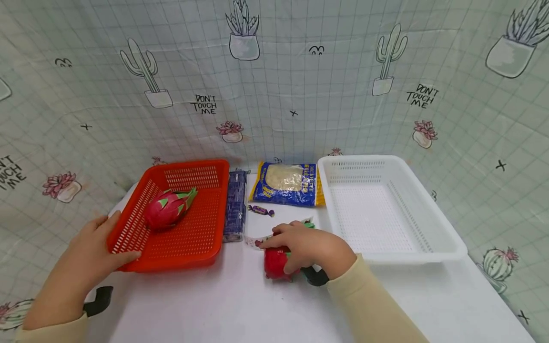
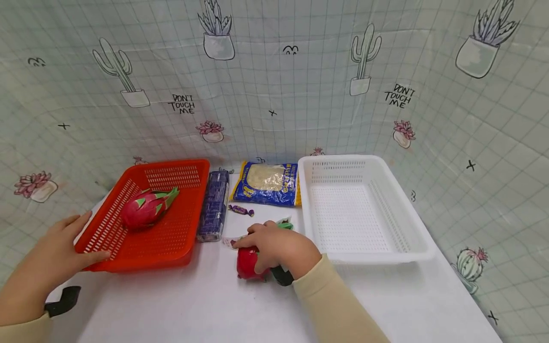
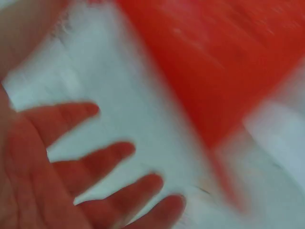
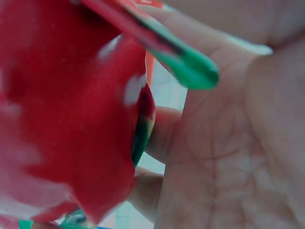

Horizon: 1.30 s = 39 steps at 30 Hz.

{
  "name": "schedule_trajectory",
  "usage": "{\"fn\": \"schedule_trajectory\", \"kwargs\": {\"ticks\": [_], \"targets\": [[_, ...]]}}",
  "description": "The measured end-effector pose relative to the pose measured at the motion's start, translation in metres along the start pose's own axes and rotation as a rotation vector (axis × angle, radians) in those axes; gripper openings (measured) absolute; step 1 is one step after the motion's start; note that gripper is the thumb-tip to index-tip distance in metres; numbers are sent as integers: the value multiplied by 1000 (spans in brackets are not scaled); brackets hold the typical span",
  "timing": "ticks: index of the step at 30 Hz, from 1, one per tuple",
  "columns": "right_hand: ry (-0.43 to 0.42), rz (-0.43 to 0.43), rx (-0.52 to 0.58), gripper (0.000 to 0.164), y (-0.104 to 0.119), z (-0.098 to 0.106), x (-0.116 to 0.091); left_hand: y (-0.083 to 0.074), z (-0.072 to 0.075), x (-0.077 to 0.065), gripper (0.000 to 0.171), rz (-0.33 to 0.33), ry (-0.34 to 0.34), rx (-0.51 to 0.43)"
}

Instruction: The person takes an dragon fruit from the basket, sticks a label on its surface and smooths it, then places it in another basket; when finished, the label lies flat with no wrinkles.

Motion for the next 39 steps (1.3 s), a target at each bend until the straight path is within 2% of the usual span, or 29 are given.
{"fn": "schedule_trajectory", "kwargs": {"ticks": [3, 5, 9, 11, 13, 16, 19, 22, 24, 28, 31, 35, 39], "targets": [[-3, -9, 7, 82, -2, 1, -3, -62, 7, 0, 101, -101, -87, 34], [-11, -16, 14, 81, -3, 2, -5, -108, 3, 0, 91, -162, -70, 0], [-38, -29, 35, 79, -5, 8, -11, -187, -20, 10, 71, -260, 102, -69], [-55, -34, 58, 78, -8, 13, -15, -215, -35, 23, 62, -295, 187, -71], [-82, -36, 66, 75, -12, 21, -21, -235, -52, 41, 54, -313, 259, -47], [-127, -49, 63, 67, -21, 32, -34, -252, -81, 65, 49, -312, 363, 10], [-151, -78, 58, 57, -26, 41, -47, -260, -110, 82, 47, -305, 461, 73], [-151, -97, 65, 48, -25, 44, -57, -268, -131, 96, 45, -331, 530, 132], [-140, -80, 68, 44, -20, 44, -60, -274, -142, 103, 43, -349, 586, 140], [-121, -47, 73, 35, -15, 43, -63, -285, -169, 113, 42, -358, 753, 83], [-124, -55, 75, 31, -17, 44, -64, -290, -189, 116, 41, -323, 869, 16], [-132, -57, 77, 27, -19, 46, -65, -296, -213, 116, 43, -261, 984, -74], [-138, -7, 79, 23, -16, 47, -66, -302, -226, 113, 46, -219, 1062, -119]]}}
Point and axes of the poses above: each hand's wrist, its own x-axis towards the middle knuckle, its own z-axis out of the back of the hand, y = z × x, the point moved 9 cm from there along x, towards the middle knuckle, and after that the axes turned 6 degrees about -x, right-handed, at the moved point
